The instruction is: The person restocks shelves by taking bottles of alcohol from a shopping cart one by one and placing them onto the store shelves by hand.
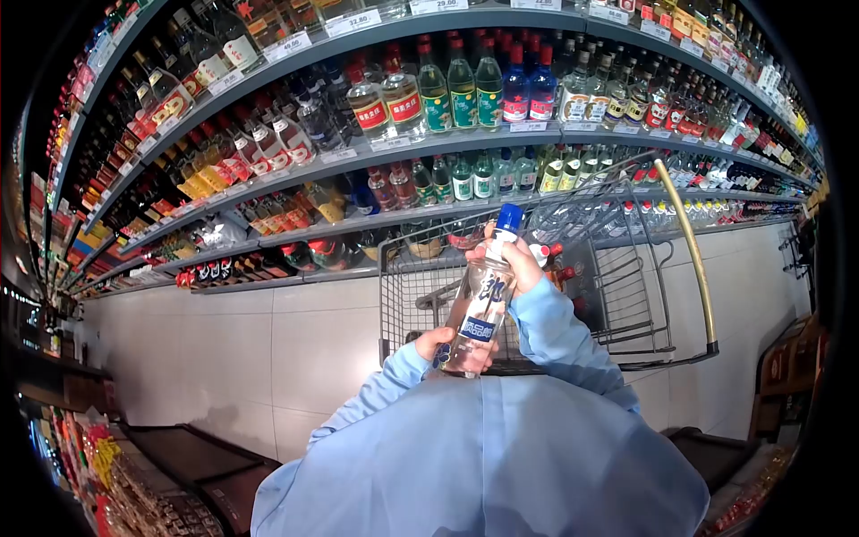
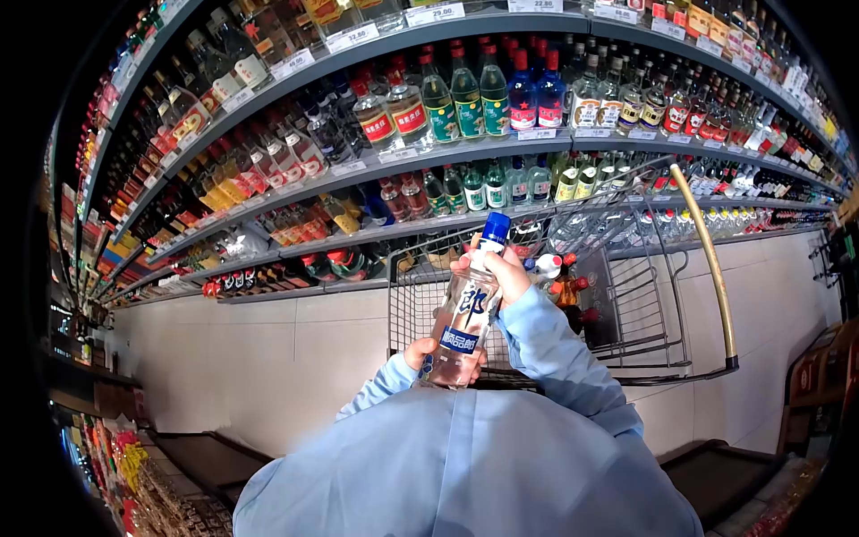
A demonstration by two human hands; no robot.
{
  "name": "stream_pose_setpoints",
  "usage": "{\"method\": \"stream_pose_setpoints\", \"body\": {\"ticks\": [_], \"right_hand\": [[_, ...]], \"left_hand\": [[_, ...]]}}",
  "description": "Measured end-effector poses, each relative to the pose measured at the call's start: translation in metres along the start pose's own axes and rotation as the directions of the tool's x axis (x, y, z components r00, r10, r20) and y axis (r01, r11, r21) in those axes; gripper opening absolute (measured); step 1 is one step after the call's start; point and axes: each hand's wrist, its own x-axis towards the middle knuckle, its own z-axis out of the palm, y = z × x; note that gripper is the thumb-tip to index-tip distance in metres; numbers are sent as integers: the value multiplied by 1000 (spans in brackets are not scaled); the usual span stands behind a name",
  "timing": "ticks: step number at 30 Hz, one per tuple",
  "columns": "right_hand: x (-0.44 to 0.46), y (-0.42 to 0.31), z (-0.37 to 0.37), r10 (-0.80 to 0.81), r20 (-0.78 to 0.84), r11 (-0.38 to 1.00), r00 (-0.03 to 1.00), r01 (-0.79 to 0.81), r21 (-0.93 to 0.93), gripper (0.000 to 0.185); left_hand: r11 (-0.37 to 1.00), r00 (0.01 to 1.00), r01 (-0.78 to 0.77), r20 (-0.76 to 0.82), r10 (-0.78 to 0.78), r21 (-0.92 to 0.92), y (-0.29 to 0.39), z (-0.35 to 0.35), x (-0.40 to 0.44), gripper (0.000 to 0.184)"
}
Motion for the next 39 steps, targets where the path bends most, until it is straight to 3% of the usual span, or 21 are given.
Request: {"method": "stream_pose_setpoints", "body": {"ticks": [3, 4, 11, 15, 17, 19, 21, 22, 23, 25, 29, 30, 33, 39], "right_hand": [[-2, 2, 3, 24, 6, 999, 1000, -24, 34, 19], [2, 7, -5, 30, 19, 998, 999, -31, 50, 19], [2, 19, -13, 3, 23, 1000, 1000, -3, 19, 20], [-4, 17, -18, 4, -98, 999, 995, 2, 51, 20], [-8, 15, -21, 0, -169, 1000, 986, 0, 3, 21], [-7, 18, -38, -61, -67, 996, 996, 65, 57, 22], [-7, 19, -40, -117, -72, 989, 991, 122, 78, 21], [-11, 13, -33, -88, -131, 995, 987, 94, 41, 21], [-14, 6, -27, -60, -196, 998, 979, 62, 4, 20], [-14, 0, -25, -85, -195, 996, 977, 85, -8, 19], [-13, -12, -22, -138, -148, 990, 979, 137, -17, 17], [-13, -18, -18, -143, -128, 990, 981, 141, -22, 17], [-8, -28, -10, -193, -13, 980, 981, 194, 40, 18], [-6, -54, 12, -181, -12, 981, 983, 180, -70, 23]], "left_hand": [[998, 995, 8, 100, -1, -67, -4, -12, -1, 74], [999, 1000, 15, 20, -14, -41, -3, -8, -2, 78], [998, 999, 52, 7, -52, -33, -4, -23, -5, 79], [998, 998, 53, 31, -52, -29, 0, -16, 1, 79], [987, 987, 138, 93, -130, -88, -4, -25, 6, 79], [994, 989, 102, 105, -104, 25, 0, -24, 10, 81], [985, 976, 170, 140, -165, -27, -7, -41, 15, 82], [973, 944, 213, 275, -182, -88, -3, -35, 22, 84], [970, 972, 212, 134, -195, -123, -3, -28, 20, 84], [977, 955, 146, 281, -98, -154, -9, -41, 28, 67], [981, 948, 139, 303, -92, -135, 0, -36, 33, 68], [986, 974, 159, 172, -149, -50, 9, -22, 31, 77], [990, 983, 138, 121, -139, 20, 23, -2, 32, 74], [994, 981, 48, 182, -65, 98, 31, 4, 40, 78]]}}
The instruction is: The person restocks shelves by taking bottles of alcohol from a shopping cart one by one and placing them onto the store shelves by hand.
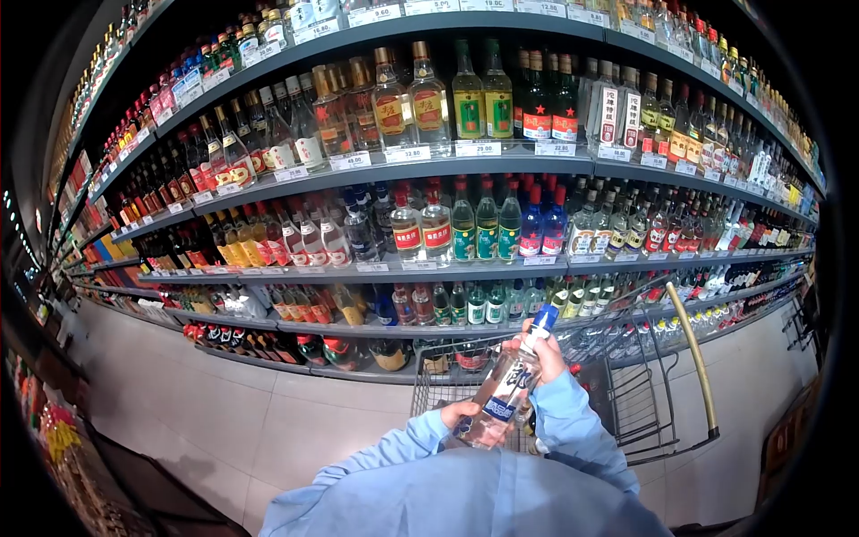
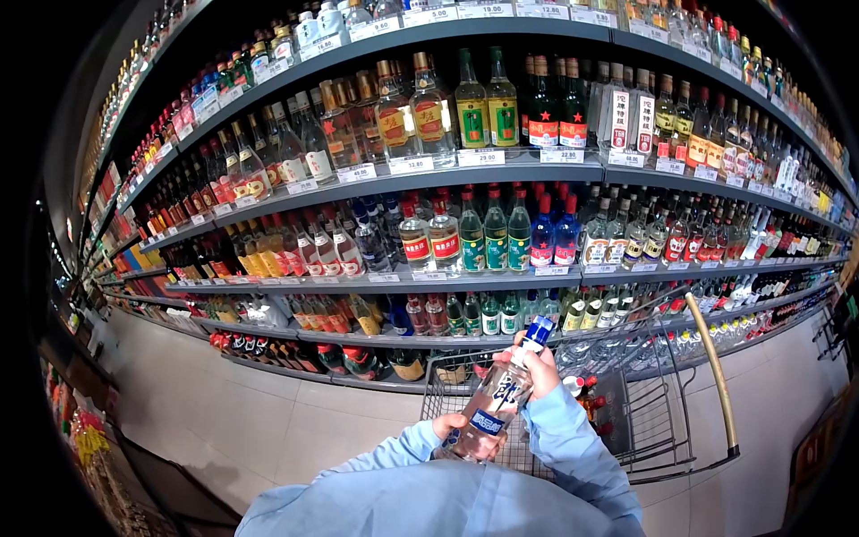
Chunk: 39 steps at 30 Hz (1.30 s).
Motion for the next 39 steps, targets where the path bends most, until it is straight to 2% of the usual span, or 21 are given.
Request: {"method": "stream_pose_setpoints", "body": {"ticks": [2, 4, 5, 8, 13, 15, 18, 20, 23, 24, 28, 31, 34, 37, 38, 39], "right_hand": [[-1, -8, 5, 1, -29, 998, 1000, -3, -62, 24], [1, -9, -1, -18, 8, 999, 1000, 19, -46, 23], [1, -9, -2, 4, 7, 1000, 1000, -4, -2, 21], [0, -9, -7, 7, 11, 1000, 1000, -8, 26, 21], [2, -13, -16, -32, 28, 999, 999, 33, -27, 24], [0, -19, -10, -58, 27, 996, 998, 60, -69, 24], [3, -23, -9, -38, 57, 999, 998, 37, 23, 24], [3, -28, -2, -25, 23, 999, 999, 26, -34, 23], [7, -25, 2, -57, 64, 998, 996, 56, 13, 21], [8, -25, 3, -54, 68, 998, 996, 56, -23, 22], [8, -20, 7, -38, 55, 999, 998, 40, -28, 22], [14, -12, 5, -19, 127, 999, 992, 12, 52, 21], [20, -3, 8, -10, 50, 1000, 999, 9, 21, 22], [25, 2, 20, -44, 10, 998, 999, 44, 40, 24], [27, 3, 22, -70, 8, 996, 998, 69, 59, 25], [26, 2, 31, -93, -33, 993, 995, 95, 66, 26]], "left_hand": [[999, 1000, -24, 18, 23, 37, 3, 4, 4, 78], [998, 1000, -18, 10, 17, 55, 4, 5, 6, 78], [999, 993, -29, 110, 31, -20, 1, -4, 9, 72], [1000, 997, -23, 68, 25, -20, -4, -7, 11, 73], [1000, 980, -25, 197, 25, -3, -4, -17, 22, 72], [999, 985, -24, 174, 20, 24, 1, -9, 23, 72], [999, 987, -45, 153, 42, 16, 4, 2, 24, 71], [999, 999, -31, 30, 30, 38, 9, 17, 22, 79], [996, 999, -33, -3, 33, 77, 19, 23, 17, 81], [996, 999, -41, -19, 42, 80, 20, 23, 15, 81], [957, 983, -178, -4, 184, 228, 30, 46, 9, 82], [973, 987, -154, -14, 159, 169, 30, 44, 2, 78], [987, 990, -138, -3, 139, 86, 33, 44, -6, 74], [992, 995, -92, -36, 96, 90, 44, 35, -19, 74], [975, 988, -155, 48, 149, 158, 51, 34, -20, 76], [980, 983, -184, -8, 185, 77, 55, 37, -21, 77]]}}
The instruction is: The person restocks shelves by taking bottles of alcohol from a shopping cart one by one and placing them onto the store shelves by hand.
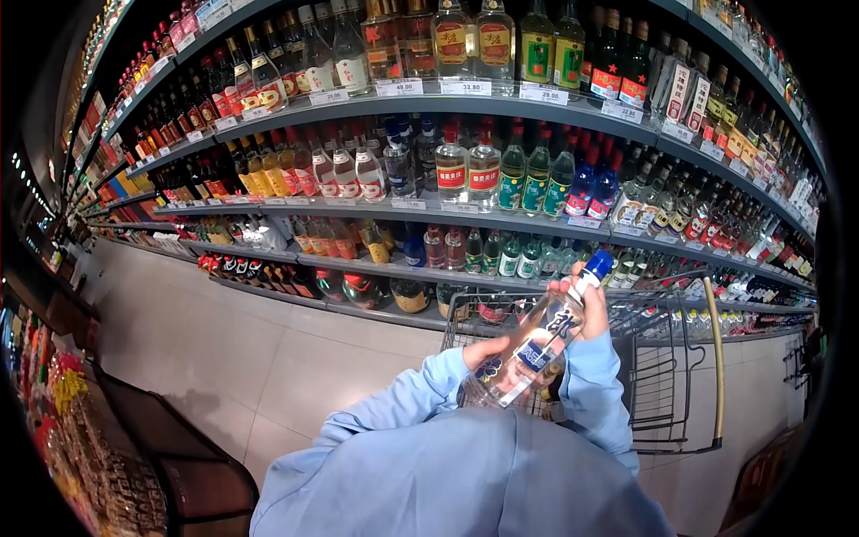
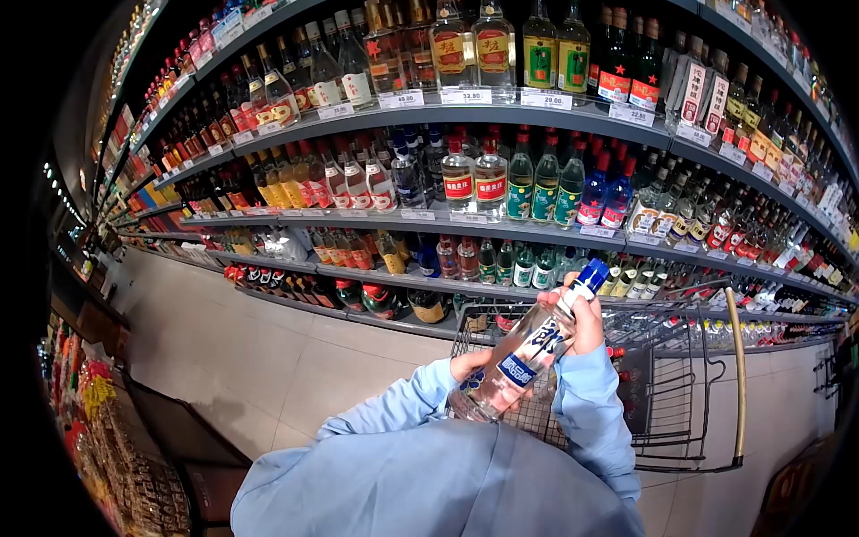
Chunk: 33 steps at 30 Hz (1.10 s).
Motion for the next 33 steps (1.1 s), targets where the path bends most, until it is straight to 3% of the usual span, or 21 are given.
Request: {"method": "stream_pose_setpoints", "body": {"ticks": [3, 5, 8, 11, 14, 15, 18, 21, 25, 26, 29, 33], "right_hand": [[8, -4, 14, -56, -18, 997, 998, 55, -52, 26], [15, -4, 30, -127, 34, 990, 991, 128, -61, 25], [24, -1, 64, -241, 8, 962, 971, 240, -129, 24], [48, 15, 88, -287, -2, 927, 958, 278, -250, 22], [78, 44, 113, -297, -50, 921, 954, 272, -279, 20], [88, 56, 120, -285, -81, 931, 955, 256, -261, 26], [117, 95, 143, -239, -111, 945, 965, 206, -254, 27], [146, 135, 157, -231, -114, 947, 966, 197, -254, 26], [180, 167, 181, -269, -110, 910, 957, 216, -354, 19], [188, 171, 187, -296, -64, 896, 953, 253, -365, 18], [205, 180, 210, -333, 106, 758, 937, 333, -561, 18], [230, 187, 226, -322, 234, 679, 917, 396, -618, 21]], "left_hand": [[943, 997, -10, -73, -15, -334, 21, -13, 1, 84], [869, 953, 65, 290, 93, -491, 32, -51, -7, 76], [925, 988, -121, -132, 78, -361, 48, -66, -38, 72], [942, 983, -159, 44, 179, -295, 74, -85, -54, 74], [962, 985, -126, 85, 150, -241, 102, -114, -75, 81], [968, 985, -115, 101, 140, -221, 111, -124, -83, 83], [989, 947, -87, 299, 120, -120, 141, -154, -109, 85], [992, 990, -35, 130, 51, -125, 153, -208, -141, 87], [944, 986, -29, -166, -27, -327, 176, -235, -161, 76], [911, 976, -103, -218, 14, -399, 178, -238, -159, 60], [920, 920, -207, -386, 67, -334, 192, -251, -149, 47], [914, 861, -253, -504, 63, -317, 217, -259, -135, 39]]}}
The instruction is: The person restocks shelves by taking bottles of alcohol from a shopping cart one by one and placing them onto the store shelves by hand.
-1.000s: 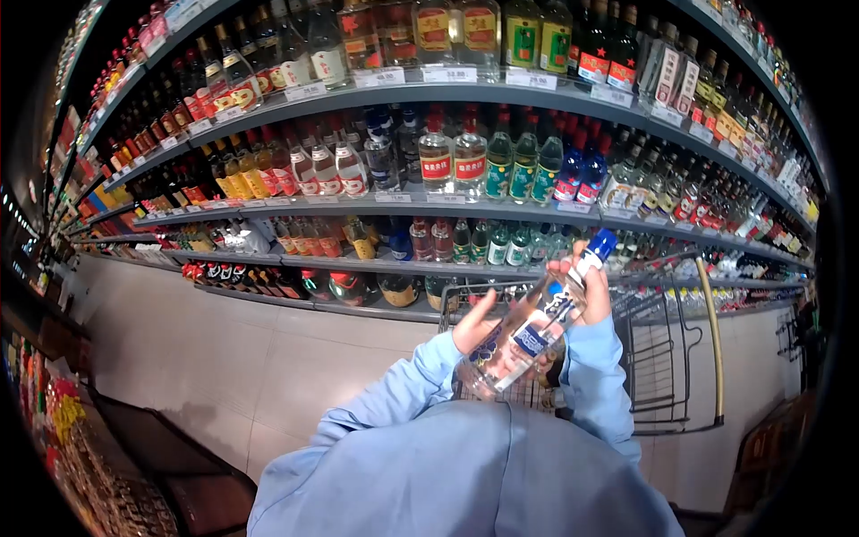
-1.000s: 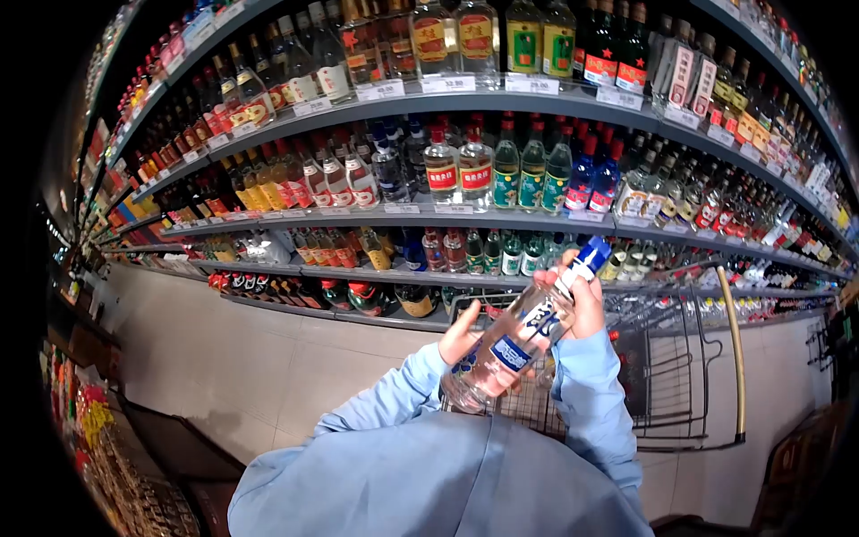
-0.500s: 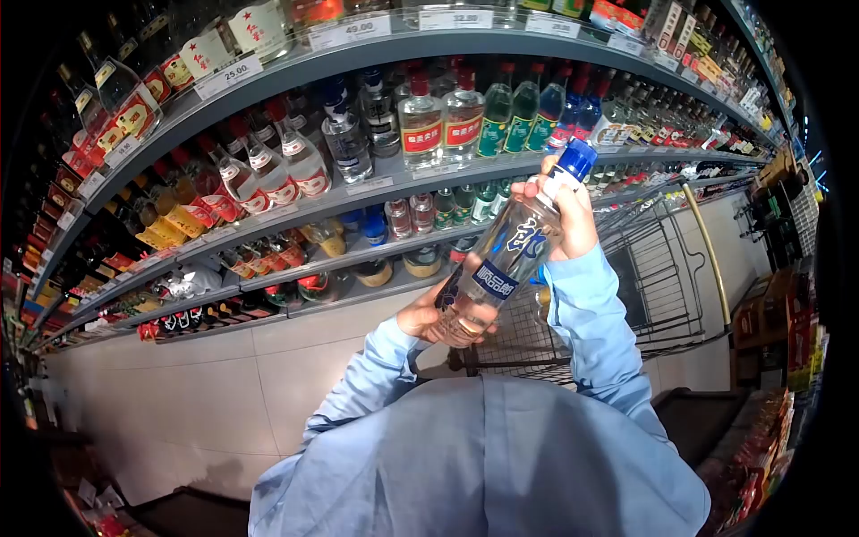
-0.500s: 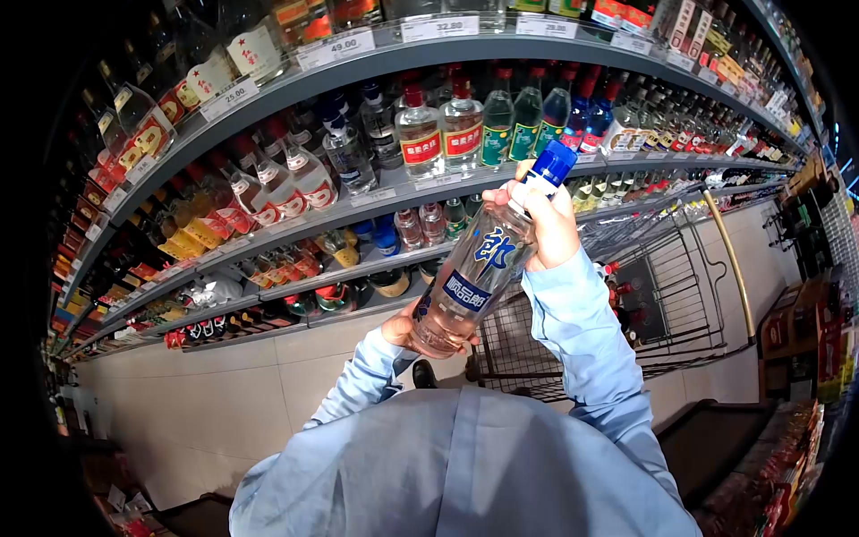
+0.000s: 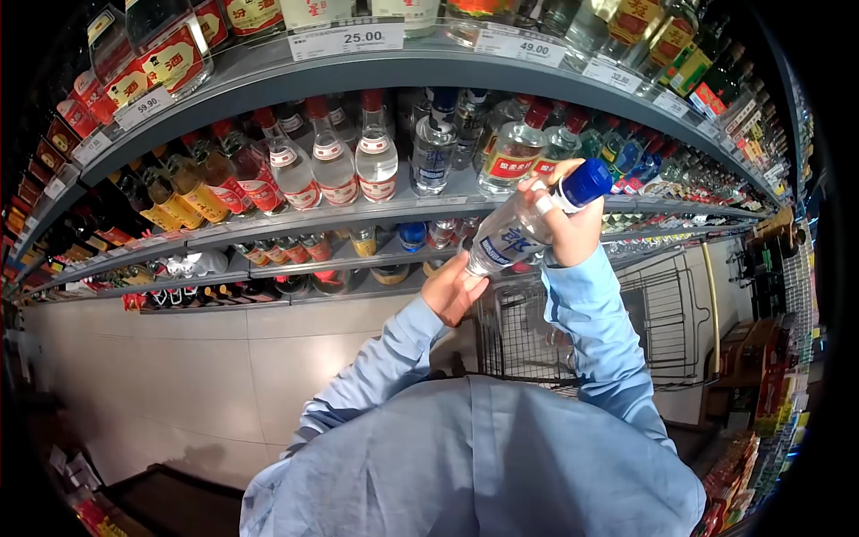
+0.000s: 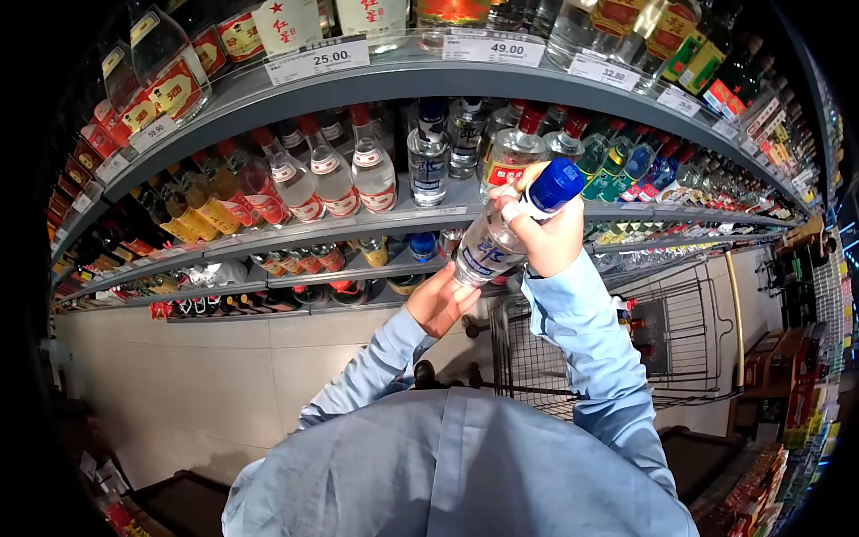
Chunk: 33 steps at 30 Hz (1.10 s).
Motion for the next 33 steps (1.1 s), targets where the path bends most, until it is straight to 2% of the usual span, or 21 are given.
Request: {"method": "stream_pose_setpoints", "body": {"ticks": [2, 4, 5, 8, 9, 14, 16, 19, 22, 26, 27, 30, 33], "right_hand": [[13, 4, 2, -5, 6, 1000, 1000, 6, -29, 23], [27, 17, 0, -135, 96, 984, 986, 145, -108, 25], [33, 19, 4, -176, 108, 971, 978, 190, -144, 25], [47, 29, 7, -233, 217, 933, 948, 281, -225, 24], [52, 33, 4, -244, 298, 889, 923, 336, -312, 26], [80, 53, -2, -259, 451, 859, 854, 417, -297, 26], [88, 60, -5, -278, 417, 874, 865, 408, -264, 22], [97, 75, -13, -210, 424, 902, 881, 342, -262, 21], [99, 83, -13, -34, 397, 990, 917, 85, -111, 20], [107, 87, -16, 107, 444, 994, 889, -83, -73, 16], [111, 96, -21, 88, 480, 994, 873, -46, -99, 17], [114, 105, -28, 202, 500, 979, 842, -176, -98, 17], [114, 108, -27, 253, 427, 967, 868, -240, -83, 22]], "left_hand": [[996, 995, -79, -50, 81, 33, 11, 6, 10, 38], [993, 986, -105, -126, 112, 61, 22, 16, 22, 39], [991, 982, -89, -159, 103, 97, 26, 23, 27, 45], [997, 976, 65, -209, -58, 29, 33, 24, 55, 53], [999, 988, 51, -149, -49, 10, 36, 30, 57, 58], [979, 995, -100, -48, 92, -179, 42, 40, 92, 55], [963, 988, -152, -59, 143, -223, 44, 40, 102, 48], [940, 974, -224, -82, 210, -258, 44, 34, 113, 51], [913, 972, -233, -98, 212, -334, 43, 31, 120, 50], [883, 967, -254, -76, 244, -395, 41, 27, 128, 48], [868, 968, -244, -55, 245, -433, 41, 26, 130, 47], [830, 970, -219, -21, 243, -513, 39, 23, 134, 44], [815, 968, -190, 33, 249, -547, 39, 20, 134, 41]]}}
